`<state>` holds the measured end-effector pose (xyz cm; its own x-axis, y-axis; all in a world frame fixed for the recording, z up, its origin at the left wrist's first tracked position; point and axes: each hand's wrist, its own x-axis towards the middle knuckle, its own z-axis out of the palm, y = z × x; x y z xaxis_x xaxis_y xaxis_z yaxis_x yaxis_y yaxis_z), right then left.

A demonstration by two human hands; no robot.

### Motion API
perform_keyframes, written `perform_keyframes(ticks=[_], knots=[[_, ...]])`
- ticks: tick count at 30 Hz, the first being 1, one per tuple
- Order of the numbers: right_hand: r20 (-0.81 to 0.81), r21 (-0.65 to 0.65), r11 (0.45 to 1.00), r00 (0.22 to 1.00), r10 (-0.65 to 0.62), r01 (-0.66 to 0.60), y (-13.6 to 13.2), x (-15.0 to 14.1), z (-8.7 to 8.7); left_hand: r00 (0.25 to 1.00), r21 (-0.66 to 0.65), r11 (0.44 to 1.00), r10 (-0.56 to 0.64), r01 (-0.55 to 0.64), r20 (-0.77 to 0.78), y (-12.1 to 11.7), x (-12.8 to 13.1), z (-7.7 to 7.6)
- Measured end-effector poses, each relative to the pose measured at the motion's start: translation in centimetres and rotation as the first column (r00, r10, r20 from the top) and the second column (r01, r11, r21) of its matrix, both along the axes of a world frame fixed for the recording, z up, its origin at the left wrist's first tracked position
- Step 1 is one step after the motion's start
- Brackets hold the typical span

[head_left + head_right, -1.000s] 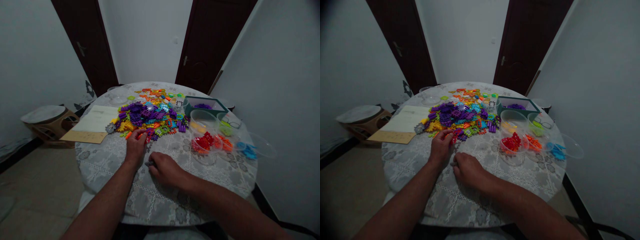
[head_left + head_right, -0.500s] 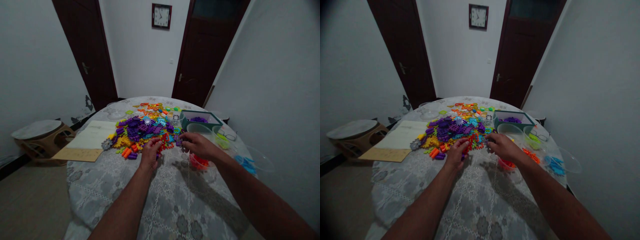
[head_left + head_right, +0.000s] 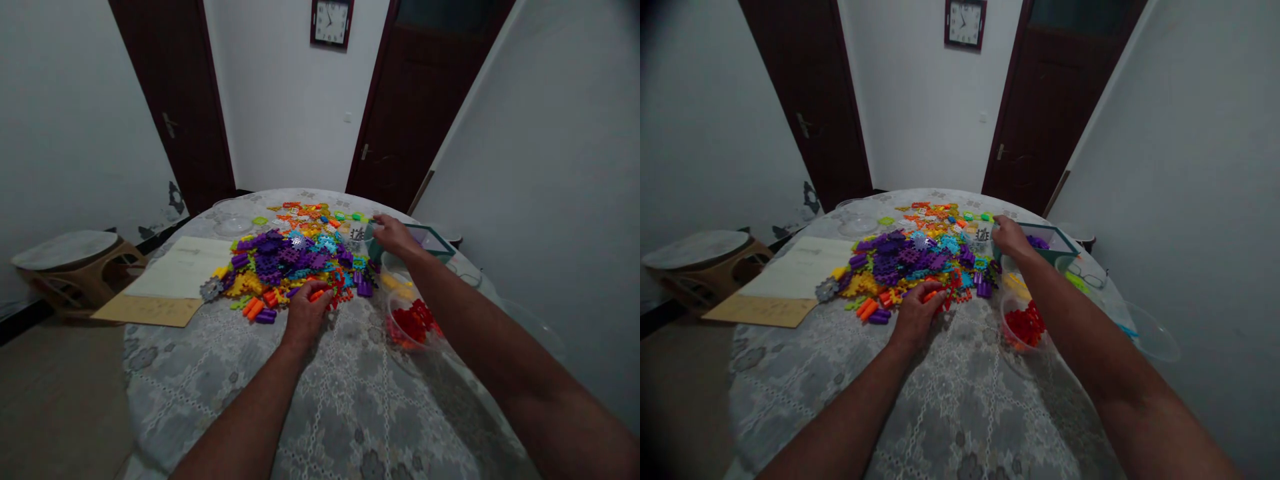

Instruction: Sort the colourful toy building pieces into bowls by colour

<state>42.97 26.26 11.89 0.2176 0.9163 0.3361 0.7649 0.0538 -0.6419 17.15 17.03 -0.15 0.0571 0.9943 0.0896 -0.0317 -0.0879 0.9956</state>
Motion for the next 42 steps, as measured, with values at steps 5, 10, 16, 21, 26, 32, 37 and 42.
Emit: perform_keyframes(ticks=[5,10,16,21,26,32,37,42], knots=[[0.043,-0.194,0.956,0.971,0.234,-0.222,-5.7,-2.7,-0.5,0.999,-0.013,0.999,-0.042,0.042,0.013,-0.5,0.2,0.5],[-0.093,-0.306,0.831,0.884,0.459,-0.464,-12.0,-6.6,-2.9,0.992,0.021,0.994,-0.105,0.104,0.075,-1.1,0.5,0.9],[0.027,-0.171,0.939,0.951,0.308,-0.299,-15.8,-6.0,-3.8,0.965,-0.119,0.982,-0.117,0.148,0.235,-0.8,0.8,0.1],[0.144,-0.021,0.997,0.987,0.071,-0.069,-19.1,-1.6,-2.7,0.83,-0.241,0.947,-0.045,0.213,0.556,-0.3,0.4,0.3],[0.277,-0.029,0.993,0.955,-0.102,0.114,-20.8,1.7,-3.8,0.666,-0.317,0.845,-0.061,0.431,0.744,0.0,-0.3,0.6],[0.329,0.187,0.981,0.938,-0.111,0.05,-21.4,-0.2,-5.9,0.581,-0.244,0.782,-0.178,0.574,0.795,-0.1,-0.6,0.4],[0.241,0.184,0.97,0.964,0.112,-0.159,-21.5,-5.3,-6.3,0.646,-0.208,0.759,-0.337,0.617,0.685,-0.6,-0.4,0.7],[0.077,0.132,0.974,0.982,0.173,-0.181,-20.9,-9.0,-6.5,0.7,-0.198,0.717,-0.516,0.668,0.493,-1.5,-0.1,1.2]])
